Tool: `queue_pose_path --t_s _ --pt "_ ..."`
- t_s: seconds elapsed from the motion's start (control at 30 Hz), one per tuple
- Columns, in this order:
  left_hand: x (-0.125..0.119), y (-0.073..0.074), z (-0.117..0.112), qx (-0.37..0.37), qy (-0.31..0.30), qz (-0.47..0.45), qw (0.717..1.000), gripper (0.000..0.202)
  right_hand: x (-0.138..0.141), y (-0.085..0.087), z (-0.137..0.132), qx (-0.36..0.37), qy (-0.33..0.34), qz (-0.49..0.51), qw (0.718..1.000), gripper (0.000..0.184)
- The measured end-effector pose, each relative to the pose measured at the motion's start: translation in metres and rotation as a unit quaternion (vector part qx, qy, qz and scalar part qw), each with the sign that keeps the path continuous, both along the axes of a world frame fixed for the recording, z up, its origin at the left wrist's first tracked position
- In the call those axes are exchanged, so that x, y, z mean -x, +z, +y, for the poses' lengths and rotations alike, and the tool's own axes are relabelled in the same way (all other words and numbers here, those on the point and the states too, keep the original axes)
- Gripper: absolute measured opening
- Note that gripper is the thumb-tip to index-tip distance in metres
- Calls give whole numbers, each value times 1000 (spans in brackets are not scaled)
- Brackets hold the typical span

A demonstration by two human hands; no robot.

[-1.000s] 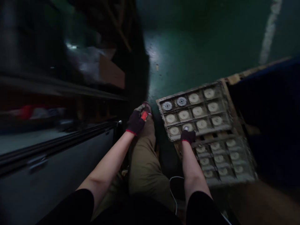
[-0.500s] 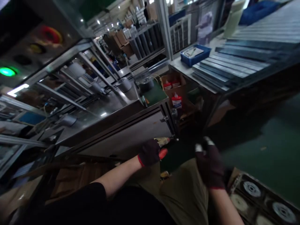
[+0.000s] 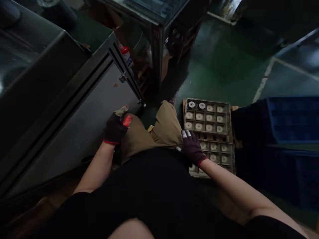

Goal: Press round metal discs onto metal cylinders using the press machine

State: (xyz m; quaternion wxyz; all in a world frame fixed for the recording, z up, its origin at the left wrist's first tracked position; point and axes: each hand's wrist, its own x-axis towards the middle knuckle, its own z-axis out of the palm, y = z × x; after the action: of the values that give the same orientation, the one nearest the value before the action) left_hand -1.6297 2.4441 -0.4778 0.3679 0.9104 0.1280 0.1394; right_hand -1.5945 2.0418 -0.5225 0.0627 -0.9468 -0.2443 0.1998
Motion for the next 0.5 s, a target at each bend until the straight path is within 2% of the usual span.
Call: queue_pose_path --t_s 0.07,0.13,0.2,0.23,0.3,0.37,0.43,0.5 --pt "3 11 -7 -18 -7 -26 999 44 -2 4 -3 -47 -20 13 999 93" --pt "8 22 -10 -36 3 -39 999 46 -22 6 12 -131 -36 22 990 89" --pt "13 35 -5 -60 7 -66 996 44 -60 15 49 -224 -64 23 972 78" --pt "16 42 -1 -77 7 -93 993 42 -83 26 75 -267 -63 22 962 70" --pt "28 61 11 -121 23 -160 979 41 -127 62 141 -341 -11 9 940 57" --pt "47 83 24 -170 65 -210 961 45 -159 114 218 -402 90 -20 911 50" --pt "71 105 39 -227 114 -239 937 53 -177 173 297 -453 156 -63 876 45" --pt "96 126 58 -296 186 -255 902 59 -186 225 374 -429 236 -96 866 50"
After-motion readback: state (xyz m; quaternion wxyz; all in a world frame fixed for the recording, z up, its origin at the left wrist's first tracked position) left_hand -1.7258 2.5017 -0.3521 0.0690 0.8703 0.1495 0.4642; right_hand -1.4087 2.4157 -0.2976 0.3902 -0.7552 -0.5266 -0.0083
